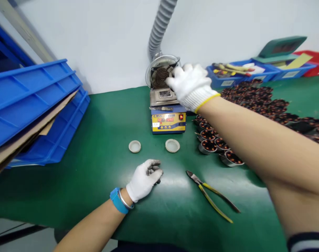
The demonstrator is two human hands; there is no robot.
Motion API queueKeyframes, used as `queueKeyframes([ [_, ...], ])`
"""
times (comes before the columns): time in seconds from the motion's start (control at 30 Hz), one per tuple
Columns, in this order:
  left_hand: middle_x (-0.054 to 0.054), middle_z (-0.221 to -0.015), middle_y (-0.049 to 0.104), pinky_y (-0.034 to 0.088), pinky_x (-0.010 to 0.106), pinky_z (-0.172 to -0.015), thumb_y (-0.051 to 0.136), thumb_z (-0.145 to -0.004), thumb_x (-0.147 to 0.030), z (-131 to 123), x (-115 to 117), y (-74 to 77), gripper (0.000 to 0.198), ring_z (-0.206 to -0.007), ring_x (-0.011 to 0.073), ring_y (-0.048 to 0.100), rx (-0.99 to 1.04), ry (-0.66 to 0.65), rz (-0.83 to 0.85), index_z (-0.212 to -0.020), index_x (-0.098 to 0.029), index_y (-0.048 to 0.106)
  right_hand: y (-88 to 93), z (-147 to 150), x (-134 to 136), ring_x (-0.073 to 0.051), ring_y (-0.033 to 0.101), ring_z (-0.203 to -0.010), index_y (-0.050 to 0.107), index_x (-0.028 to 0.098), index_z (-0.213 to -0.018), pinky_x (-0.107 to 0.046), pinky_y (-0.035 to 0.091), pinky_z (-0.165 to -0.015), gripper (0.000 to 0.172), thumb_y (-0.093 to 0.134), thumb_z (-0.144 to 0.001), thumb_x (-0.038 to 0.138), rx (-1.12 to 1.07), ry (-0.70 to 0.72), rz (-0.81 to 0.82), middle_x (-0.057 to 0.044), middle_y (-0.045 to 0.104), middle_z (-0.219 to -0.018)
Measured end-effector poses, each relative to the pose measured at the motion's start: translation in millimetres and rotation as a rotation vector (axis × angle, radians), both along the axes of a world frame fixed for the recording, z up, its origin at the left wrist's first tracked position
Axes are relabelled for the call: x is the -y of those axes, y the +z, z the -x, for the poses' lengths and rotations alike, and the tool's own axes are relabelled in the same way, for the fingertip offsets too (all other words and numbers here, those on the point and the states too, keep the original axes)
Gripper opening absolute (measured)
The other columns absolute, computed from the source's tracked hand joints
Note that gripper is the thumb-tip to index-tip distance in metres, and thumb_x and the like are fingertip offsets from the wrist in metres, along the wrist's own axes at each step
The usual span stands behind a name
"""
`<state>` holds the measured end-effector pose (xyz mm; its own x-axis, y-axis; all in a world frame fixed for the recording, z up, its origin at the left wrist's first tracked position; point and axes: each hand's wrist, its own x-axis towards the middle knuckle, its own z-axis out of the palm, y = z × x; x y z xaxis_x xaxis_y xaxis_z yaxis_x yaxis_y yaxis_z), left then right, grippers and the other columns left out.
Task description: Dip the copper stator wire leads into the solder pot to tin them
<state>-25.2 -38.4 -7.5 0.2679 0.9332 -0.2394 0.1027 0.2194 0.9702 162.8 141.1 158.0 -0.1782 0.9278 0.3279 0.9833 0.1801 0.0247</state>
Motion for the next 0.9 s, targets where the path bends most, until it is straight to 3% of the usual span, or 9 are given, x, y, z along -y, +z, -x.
queueKeyframes([
  [0.07,-0.001,-0.081,0.06,0.046,0.022,-0.058,0.067,-0.08,-0.023,1.1,-1.9,-3.0,0.03,-0.059,0.0079,0.055,0.026,-0.009,0.019,-0.109,-0.015,0.063,7.1,9.6,-26.8,-0.044,0.039,-0.132,0.055,-0.002,-0.132,-0.061,0.036,-0.093,0.05,0.033,-0.103,0.032,-0.026,-0.064,-0.011,-0.031,0.049,-0.132],
  [0.17,-0.001,-0.081,0.06,0.047,0.022,-0.058,0.067,-0.08,-0.022,2.4,-2.8,-5.7,0.031,-0.059,0.0077,0.056,0.044,-0.02,0.032,-0.11,-0.015,0.063,-0.6,18.8,-50.3,-0.042,0.042,-0.131,0.057,-0.006,-0.128,-0.055,0.038,-0.093,0.05,0.035,-0.104,0.033,-0.06,-0.082,0.024,-0.029,0.052,-0.13],
  [0.33,0.0,-0.08,0.061,0.048,0.023,-0.06,0.069,-0.079,-0.025,2.3,-2.7,-5.1,0.033,-0.062,0.0092,0.055,0.009,-0.023,-0.002,-0.109,-0.015,0.064,-7.5,11.9,-56.2,-0.041,0.037,-0.137,0.06,-0.004,-0.125,-0.056,0.034,-0.096,0.049,0.045,-0.097,0.033,-0.107,-0.094,0.045,-0.027,0.052,-0.134],
  [0.47,0.001,-0.082,0.062,0.048,0.023,-0.06,0.069,-0.078,-0.026,1.4,-2.9,-4.2,0.034,-0.064,0.01,0.055,-0.005,-0.024,0.004,-0.11,-0.014,0.065,9.4,-2.6,-59.2,-0.038,0.044,-0.133,0.064,-0.01,-0.112,-0.048,0.038,-0.091,0.07,0.038,-0.086,0.049,-0.205,-0.159,0.06,-0.024,0.06,-0.124],
  [0.57,0.0,-0.081,0.061,0.048,0.023,-0.061,0.069,-0.079,-0.024,0.9,-2.8,-4.4,0.032,-0.062,0.009,0.054,0.028,-0.013,0.02,-0.109,-0.015,0.065,11.5,-5.6,-64.8,-0.037,0.049,-0.127,0.064,-0.016,-0.094,-0.04,0.041,-0.083,0.08,0.033,-0.079,0.056,-0.318,-0.22,0.078,-0.02,0.064,-0.111],
  [0.67,-0.001,-0.078,0.059,0.047,0.022,-0.059,0.068,-0.079,-0.022,0.6,-3.0,-5.0,0.03,-0.06,0.0081,0.054,0.04,-0.007,0.035,-0.107,-0.015,0.064,0.1,-0.5,-68.7,-0.037,0.048,-0.129,0.062,-0.013,-0.081,-0.028,0.043,-0.08,0.071,0.045,-0.074,0.055,-0.434,-0.197,0.082,-0.02,0.065,-0.111],
  [0.77,-0.002,-0.076,0.06,0.047,0.021,-0.058,0.068,-0.079,-0.021,0.7,-3.6,-6.5,0.029,-0.058,0.0078,0.055,0.053,-0.014,0.028,-0.107,-0.015,0.064,-8.9,5.2,-69.7,-0.037,0.044,-0.134,0.061,-0.011,-0.075,-0.026,0.044,-0.083,0.059,0.056,-0.071,0.048,-0.58,-0.149,0.07,-0.022,0.065,-0.115],
  [0.9,-0.002,-0.078,0.061,0.046,0.021,-0.057,0.068,-0.078,-0.022,1.3,-4.7,-8.2,0.03,-0.056,0.007,0.056,0.076,-0.008,0.051,-0.107,-0.015,0.063,-0.1,-2.2,-62.2,-0.032,0.042,-0.138,0.063,-0.006,-0.073,-0.029,0.043,-0.092,0.041,0.065,-0.072,0.035,-0.805,-0.151,0.047,-0.02,0.065,-0.116],
])
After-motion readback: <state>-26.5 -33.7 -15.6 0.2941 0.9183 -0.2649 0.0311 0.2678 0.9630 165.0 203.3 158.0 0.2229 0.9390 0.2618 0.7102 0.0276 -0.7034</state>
